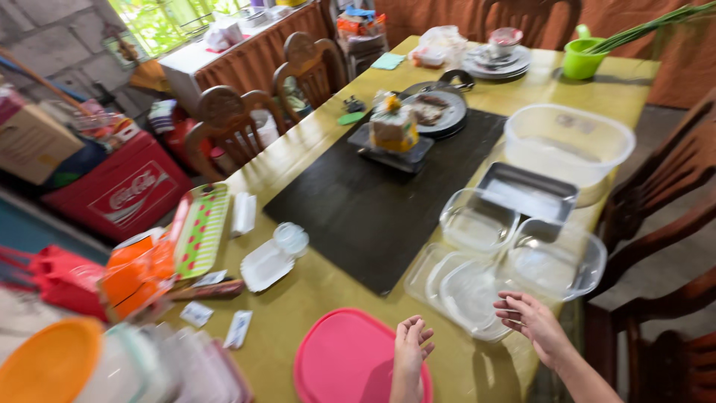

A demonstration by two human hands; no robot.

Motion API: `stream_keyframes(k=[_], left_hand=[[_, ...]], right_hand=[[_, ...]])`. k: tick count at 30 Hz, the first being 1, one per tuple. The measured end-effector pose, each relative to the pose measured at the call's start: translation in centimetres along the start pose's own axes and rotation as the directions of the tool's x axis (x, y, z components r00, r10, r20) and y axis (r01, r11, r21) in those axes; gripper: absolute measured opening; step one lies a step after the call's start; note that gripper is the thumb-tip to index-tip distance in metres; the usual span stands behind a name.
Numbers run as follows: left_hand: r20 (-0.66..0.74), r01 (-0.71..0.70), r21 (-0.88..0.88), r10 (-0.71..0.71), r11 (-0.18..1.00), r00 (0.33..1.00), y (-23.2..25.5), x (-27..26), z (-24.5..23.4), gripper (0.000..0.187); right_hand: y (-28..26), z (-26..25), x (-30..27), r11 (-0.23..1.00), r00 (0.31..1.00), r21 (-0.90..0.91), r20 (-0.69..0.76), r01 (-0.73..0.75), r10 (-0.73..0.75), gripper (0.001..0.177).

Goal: The person sorts and stacks various plastic and metal containers on a table. They pick up containers, align lids, and place them into neat stacks, handling items one at a time.

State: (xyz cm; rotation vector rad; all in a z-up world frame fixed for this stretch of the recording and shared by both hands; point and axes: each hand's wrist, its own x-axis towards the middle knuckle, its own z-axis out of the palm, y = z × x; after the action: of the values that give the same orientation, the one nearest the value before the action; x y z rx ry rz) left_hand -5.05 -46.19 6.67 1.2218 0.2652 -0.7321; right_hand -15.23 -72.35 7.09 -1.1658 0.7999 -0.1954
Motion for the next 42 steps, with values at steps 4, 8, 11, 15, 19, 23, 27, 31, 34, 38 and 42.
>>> stream_keyframes(k=[4,8,11,15,19,23,27,31,34,38,42], left_hand=[[0.072,0.014,0.022,-0.016,1.000,0.997,-1.7,3.7,4.8,0.031],[0.115,0.027,-0.019,-0.025,0.999,0.993,-3.2,6.9,8.0,0.032],[0.130,0.022,-0.019,-0.019,1.000,0.991,-4.3,8.8,9.3,0.034],[0.109,0.041,0.022,-0.043,0.999,0.993,-5.1,10.5,9.0,0.036],[0.093,0.079,0.031,-0.082,0.996,0.992,-5.1,11.7,7.3,0.037],[0.072,0.050,0.034,-0.052,0.998,0.996,-4.5,12.2,6.0,0.037],[0.051,0.036,0.063,-0.040,0.997,0.998,-3.3,12.2,6.1,0.036],[0.065,0.026,0.079,-0.031,0.997,0.997,-2.1,11.2,7.3,0.036],[0.078,0.024,0.091,-0.032,0.996,0.996,-1.2,9.8,8.6,0.034],[0.109,-0.031,0.106,0.019,0.994,0.994,0.8,6.9,9.4,0.034],[0.130,-0.100,0.099,0.086,0.990,0.988,3.3,3.6,8.6,0.037]], right_hand=[[-3.9,-4.5,3.8,0.979,0.992,-0.166,-0.030,0.114,-0.121,0.036],[-9.3,-9.4,10.7,0.817,0.903,-0.489,-0.125,0.304,-0.410,0.043],[-13.0,-13.2,17.2,0.674,0.826,-0.708,-0.238,0.213,-0.511,0.053],[-14.7,-16.6,24.3,0.778,0.927,-0.627,-0.318,-0.047,-0.200,0.073],[-14.1,-17.6,28.2,0.819,0.964,-0.556,-0.265,-0.143,-0.011,0.063],[-14.3,-17.8,29.5,0.803,0.977,-0.588,-0.211,-0.103,-0.029,0.040],[-15.4,-17.6,30.2,0.862,0.979,-0.500,-0.203,-0.083,-0.024,0.026],[-17.3,-18.1,30.3,0.924,0.977,-0.360,-0.205,-0.129,0.057,0.026],[-18.5,-18.0,29.5,0.932,0.987,-0.346,-0.152,-0.103,0.053,0.025],[-20.3,-15.6,25.7,0.928,0.996,-0.367,-0.030,0.067,-0.084,0.026],[-20.5,-10.5,18.2,0.892,0.981,-0.409,0.051,0.190,-0.186,0.030]])
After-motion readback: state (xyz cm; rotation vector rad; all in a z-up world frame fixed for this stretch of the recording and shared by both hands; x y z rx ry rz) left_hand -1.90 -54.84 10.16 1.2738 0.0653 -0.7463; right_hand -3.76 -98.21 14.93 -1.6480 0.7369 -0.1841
